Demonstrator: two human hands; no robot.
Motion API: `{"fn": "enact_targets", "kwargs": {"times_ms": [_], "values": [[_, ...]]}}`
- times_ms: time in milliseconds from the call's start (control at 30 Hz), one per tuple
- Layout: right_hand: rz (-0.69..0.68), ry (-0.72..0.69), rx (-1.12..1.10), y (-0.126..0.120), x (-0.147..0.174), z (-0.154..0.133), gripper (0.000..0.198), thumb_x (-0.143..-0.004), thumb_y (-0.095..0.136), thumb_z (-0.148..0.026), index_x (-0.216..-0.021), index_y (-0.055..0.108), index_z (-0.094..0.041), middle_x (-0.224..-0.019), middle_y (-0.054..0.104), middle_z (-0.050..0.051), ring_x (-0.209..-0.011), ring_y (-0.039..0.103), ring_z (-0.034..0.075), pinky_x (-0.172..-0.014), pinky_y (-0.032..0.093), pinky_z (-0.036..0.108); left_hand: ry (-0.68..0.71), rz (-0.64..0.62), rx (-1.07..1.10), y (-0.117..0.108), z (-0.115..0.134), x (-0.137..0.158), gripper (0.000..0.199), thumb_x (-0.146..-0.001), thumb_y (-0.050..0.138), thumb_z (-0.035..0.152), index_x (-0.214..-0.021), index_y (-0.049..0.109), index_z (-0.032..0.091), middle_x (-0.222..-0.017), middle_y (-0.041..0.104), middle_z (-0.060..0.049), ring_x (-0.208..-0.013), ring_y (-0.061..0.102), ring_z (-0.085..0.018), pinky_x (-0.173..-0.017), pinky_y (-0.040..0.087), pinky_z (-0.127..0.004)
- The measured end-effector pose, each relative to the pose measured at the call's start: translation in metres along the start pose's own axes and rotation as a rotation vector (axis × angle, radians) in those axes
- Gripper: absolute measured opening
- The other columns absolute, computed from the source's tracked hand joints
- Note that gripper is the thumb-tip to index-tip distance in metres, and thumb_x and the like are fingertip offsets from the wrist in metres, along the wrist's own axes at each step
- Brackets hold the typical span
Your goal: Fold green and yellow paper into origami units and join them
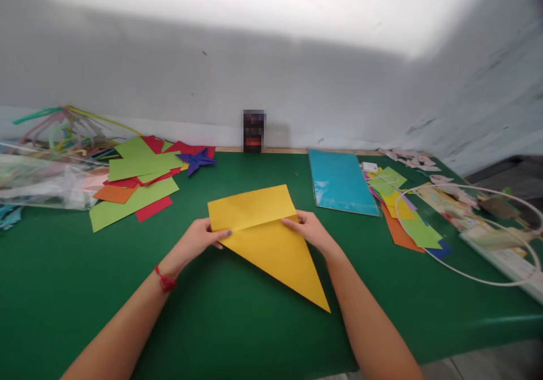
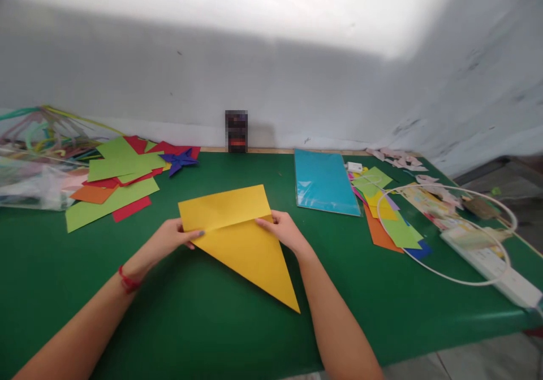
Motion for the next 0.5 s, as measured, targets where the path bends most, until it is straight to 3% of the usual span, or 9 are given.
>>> {"fn": "enact_targets", "kwargs": {"times_ms": [33, 100, 167, 233, 300, 367, 500], "values": [[0.005, 0.000, 0.037, -0.006, -0.005, 0.007, 0.037, -0.073, 0.065, -0.041, -0.102, 0.062, -0.018, -0.093, 0.070, 0.009, -0.085, 0.067, 0.025, -0.071, 0.054, 0.038, -0.021, 0.015, -0.002, 0.001, -0.009, -0.004, 0.033, -0.065, 0.072, 0.034, -0.090, 0.067, 0.013, -0.093, 0.071, -0.009, -0.071, 0.066, -0.020, -0.058, 0.056, -0.030], [0.141, -0.062, 0.149, -0.028, -0.008, 0.008, 0.038, -0.075, 0.063, -0.039, -0.106, 0.060, -0.019, -0.094, 0.069, 0.009, -0.090, 0.065, 0.025, -0.072, 0.054, 0.037, -0.044, 0.078, 0.006, 0.002, -0.023, -0.007, 0.033, -0.065, 0.071, 0.034, -0.090, 0.067, 0.013, -0.096, 0.070, -0.009, -0.067, 0.066, -0.019, -0.059, 0.056, -0.031], [0.279, -0.172, 0.308, -0.045, -0.003, -0.005, 0.033, -0.078, 0.059, -0.038, -0.106, 0.061, -0.020, -0.104, 0.065, 0.009, -0.095, 0.061, 0.023, -0.075, 0.052, 0.037, -0.060, 0.140, 0.039, 0.004, -0.031, -0.007, 0.035, -0.065, 0.071, 0.034, -0.092, 0.066, 0.012, -0.098, 0.070, -0.010, -0.067, 0.066, -0.019, -0.063, 0.056, -0.032], [0.335, -0.289, 0.496, -0.042, 0.005, -0.023, 0.027, -0.082, 0.055, -0.038, -0.103, 0.063, -0.023, -0.110, 0.061, 0.008, -0.095, 0.060, 0.022, -0.076, 0.051, 0.036, -0.079, 0.182, 0.072, 0.007, -0.037, -0.005, 0.037, -0.066, 0.070, 0.035, -0.094, 0.065, 0.012, -0.100, 0.069, -0.011, -0.072, 0.067, -0.021, -0.067, 0.056, -0.034], [0.283, -0.402, 0.652, -0.019, 0.013, -0.034, 0.025, -0.085, 0.051, -0.035, -0.103, 0.064, -0.024, -0.110, 0.060, 0.008, -0.099, 0.058, 0.022, -0.080, 0.050, 0.037, -0.083, 0.228, 0.053, 0.008, -0.040, -0.004, 0.040, -0.066, 0.069, 0.037, -0.096, 0.064, 0.012, -0.103, 0.069, -0.011, -0.082, 0.067, -0.025, -0.073, 0.055, -0.036], [0.204, -0.495, 0.810, 0.015, 0.020, -0.034, 0.027, -0.087, 0.050, -0.031, -0.110, 0.062, -0.024, -0.115, 0.059, 0.007, -0.108, 0.053, 0.022, -0.093, 0.044, 0.041, -0.062, 0.256, -0.006, 0.010, -0.040, -0.003, 0.041, -0.067, 0.068, 0.037, -0.099, 0.064, 0.012, -0.106, 0.068, -0.010, -0.093, 0.065, -0.027, -0.081, 0.052, -0.038], [0.030, -0.557, 1.095, 0.079, 0.024, -0.005, 0.044, -0.087, 0.049, -0.035, -0.128, 0.049, -0.018, -0.137, 0.043, 0.013, -0.126, 0.039, 0.028, -0.102, 0.035, 0.046, 0.024, 0.213, -0.164, 0.015, -0.035, -0.004, 0.037, -0.074, 0.060, 0.036, -0.104, 0.062, 0.015, -0.110, 0.066, -0.007, -0.100, 0.062, -0.027, -0.088, 0.048, -0.039]]}}
Point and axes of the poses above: each hand's wrist, its own x-axis away from the middle knuckle, its own y-axis out of the palm, z = x × y, the point moved 9 cm from there along -x, towards the middle knuckle
